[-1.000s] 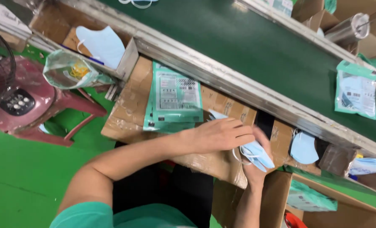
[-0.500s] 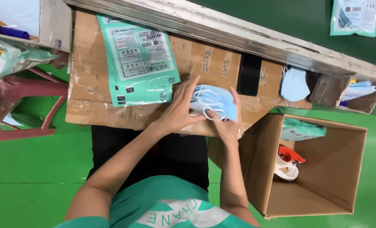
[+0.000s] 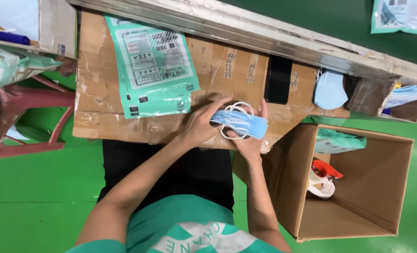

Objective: Packing face masks into plastic bags and placing them on a conveyor belt or in a box.

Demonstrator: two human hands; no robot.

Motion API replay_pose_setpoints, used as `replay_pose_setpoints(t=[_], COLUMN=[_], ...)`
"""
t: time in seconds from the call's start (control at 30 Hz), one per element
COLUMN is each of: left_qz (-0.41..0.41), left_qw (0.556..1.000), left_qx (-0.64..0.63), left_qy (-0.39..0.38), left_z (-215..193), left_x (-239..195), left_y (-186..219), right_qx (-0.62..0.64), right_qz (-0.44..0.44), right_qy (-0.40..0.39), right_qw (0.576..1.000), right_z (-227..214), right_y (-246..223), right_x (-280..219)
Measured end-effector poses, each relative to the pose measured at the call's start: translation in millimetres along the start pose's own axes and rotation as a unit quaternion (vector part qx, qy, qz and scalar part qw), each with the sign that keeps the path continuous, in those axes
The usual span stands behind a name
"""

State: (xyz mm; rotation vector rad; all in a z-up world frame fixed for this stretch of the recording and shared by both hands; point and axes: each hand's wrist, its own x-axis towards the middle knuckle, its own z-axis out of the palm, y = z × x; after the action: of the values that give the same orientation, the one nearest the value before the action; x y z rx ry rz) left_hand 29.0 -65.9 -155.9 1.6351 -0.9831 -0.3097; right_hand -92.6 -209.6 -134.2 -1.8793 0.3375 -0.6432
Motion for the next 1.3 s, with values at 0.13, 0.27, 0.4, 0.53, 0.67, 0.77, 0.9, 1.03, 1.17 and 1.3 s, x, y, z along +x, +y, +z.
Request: replay_pose_setpoints(t=[0.13, 0.27, 0.4, 0.53, 0.67, 0.77, 0.9, 1.03, 1.17, 1.3], left_qz=[-0.034, -0.074, 0.028, 0.135, 0.094, 0.097, 0.108, 0.166, 0.160, 0.176], left_qw=[0.999, 0.995, 0.995, 0.929, 0.901, 0.883, 0.906, 0.920, 0.938, 0.927], left_qx=[-0.006, 0.029, 0.081, 0.331, 0.418, 0.456, 0.404, 0.321, 0.263, 0.273], left_qy=[0.042, 0.057, 0.061, 0.101, 0.063, 0.052, 0.069, 0.152, 0.157, 0.189], left_z=[4, -7, -67, -131, -149, -142, -144, -150, -148, -147], left_x=[-4, 0, 1, 2, 7, 11, 14, 14, 4, 12], left_y=[8, 23, 60, 45, 13, -6, 11, 47, 53, 78], right_qx=[-0.074, -0.102, -0.117, -0.148, -0.043, 0.079, 0.100, 0.221, 0.252, -0.100], right_qz=[-0.069, -0.017, 0.002, -0.052, 0.038, 0.035, 0.114, 0.121, 0.237, 0.065], right_qy=[0.012, 0.104, 0.148, 0.113, 0.112, 0.084, 0.027, -0.037, -0.114, -0.092], right_qw=[0.995, 0.989, 0.982, 0.981, 0.992, 0.993, 0.988, 0.967, 0.931, 0.989], right_z=[5, 16, 15, 17, 22, 51, 91, 100, 80, 79], right_y=[11, 67, 70, 36, 15, -9, -12, -40, -24, -59], right_x=[-13, -36, -37, -19, 5, 27, 46, 67, 54, 53])
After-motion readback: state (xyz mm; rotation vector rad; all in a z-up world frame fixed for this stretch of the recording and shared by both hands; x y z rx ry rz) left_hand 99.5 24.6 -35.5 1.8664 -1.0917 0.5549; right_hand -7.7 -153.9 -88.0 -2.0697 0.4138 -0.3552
